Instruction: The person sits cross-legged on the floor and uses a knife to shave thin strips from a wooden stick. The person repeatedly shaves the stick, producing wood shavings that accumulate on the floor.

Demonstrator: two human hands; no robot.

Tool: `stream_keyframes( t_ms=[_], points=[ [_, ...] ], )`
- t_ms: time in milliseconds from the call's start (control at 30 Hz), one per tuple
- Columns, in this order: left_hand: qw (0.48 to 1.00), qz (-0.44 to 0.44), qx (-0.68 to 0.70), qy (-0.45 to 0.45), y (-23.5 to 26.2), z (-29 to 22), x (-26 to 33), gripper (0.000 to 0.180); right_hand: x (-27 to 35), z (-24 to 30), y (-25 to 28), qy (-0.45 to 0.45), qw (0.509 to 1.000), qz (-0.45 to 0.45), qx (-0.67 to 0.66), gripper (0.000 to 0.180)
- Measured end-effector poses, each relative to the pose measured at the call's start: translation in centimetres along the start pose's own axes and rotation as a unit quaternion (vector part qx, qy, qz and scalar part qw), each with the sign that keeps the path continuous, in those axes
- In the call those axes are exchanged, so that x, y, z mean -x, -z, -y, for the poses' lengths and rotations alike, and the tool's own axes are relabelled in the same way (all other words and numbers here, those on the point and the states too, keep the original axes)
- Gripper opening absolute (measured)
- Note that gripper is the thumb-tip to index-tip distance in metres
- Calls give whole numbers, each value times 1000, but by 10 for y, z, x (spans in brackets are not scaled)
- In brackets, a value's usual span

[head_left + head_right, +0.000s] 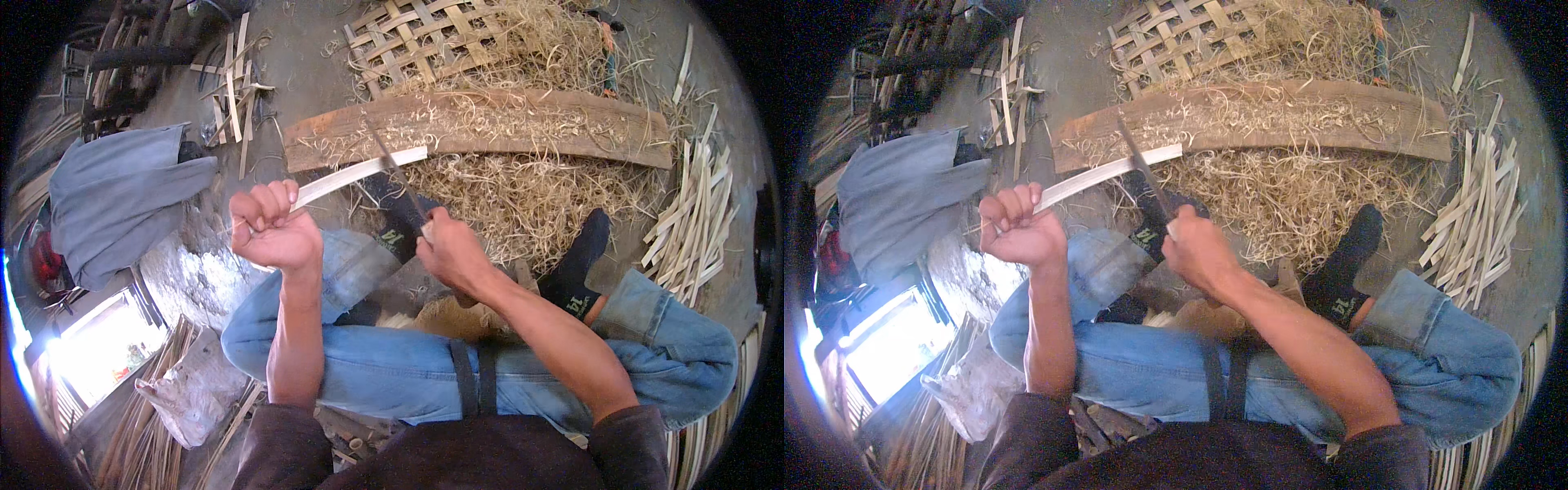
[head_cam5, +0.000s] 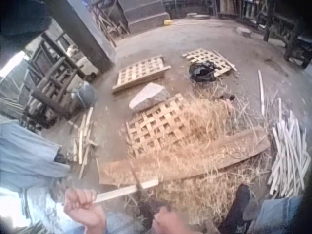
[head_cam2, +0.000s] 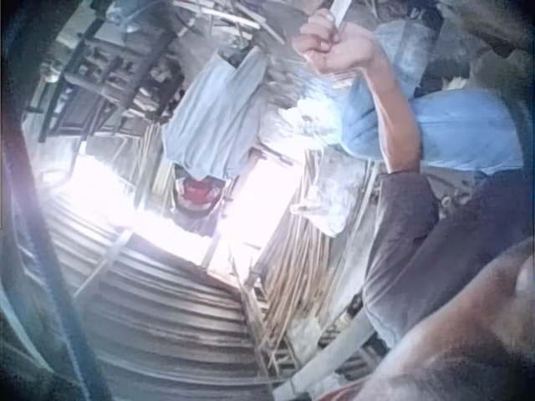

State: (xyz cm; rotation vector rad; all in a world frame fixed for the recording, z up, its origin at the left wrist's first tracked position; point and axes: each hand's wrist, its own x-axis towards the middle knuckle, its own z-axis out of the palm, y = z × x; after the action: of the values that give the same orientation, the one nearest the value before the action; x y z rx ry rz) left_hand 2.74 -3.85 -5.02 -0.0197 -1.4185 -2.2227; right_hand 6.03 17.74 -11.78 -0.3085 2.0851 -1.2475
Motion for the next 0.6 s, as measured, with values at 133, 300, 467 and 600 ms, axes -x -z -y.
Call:
stream_keyframes(
  t_ms=[133, 300, 467, 600],
  points=[
    [1000, -17, 4, -8, -5, 0, 0, 30, -7, -5, 0, -32, 998, 29, 45, 35],
    [999, -39, 0, 8, -3, 1, -3, 29, -19, -46, 1, -46, 995, -21, 84, 30],
    [1000, -30, -4, 8, -7, -6, 2, 27, -14, -35, 0, -79, 991, -8, 106, 30],
    [999, -21, -23, -13, -15, -5, 1, 26, -9, -11, -2, -5, 997, 6, 79, 30]
  ],
)
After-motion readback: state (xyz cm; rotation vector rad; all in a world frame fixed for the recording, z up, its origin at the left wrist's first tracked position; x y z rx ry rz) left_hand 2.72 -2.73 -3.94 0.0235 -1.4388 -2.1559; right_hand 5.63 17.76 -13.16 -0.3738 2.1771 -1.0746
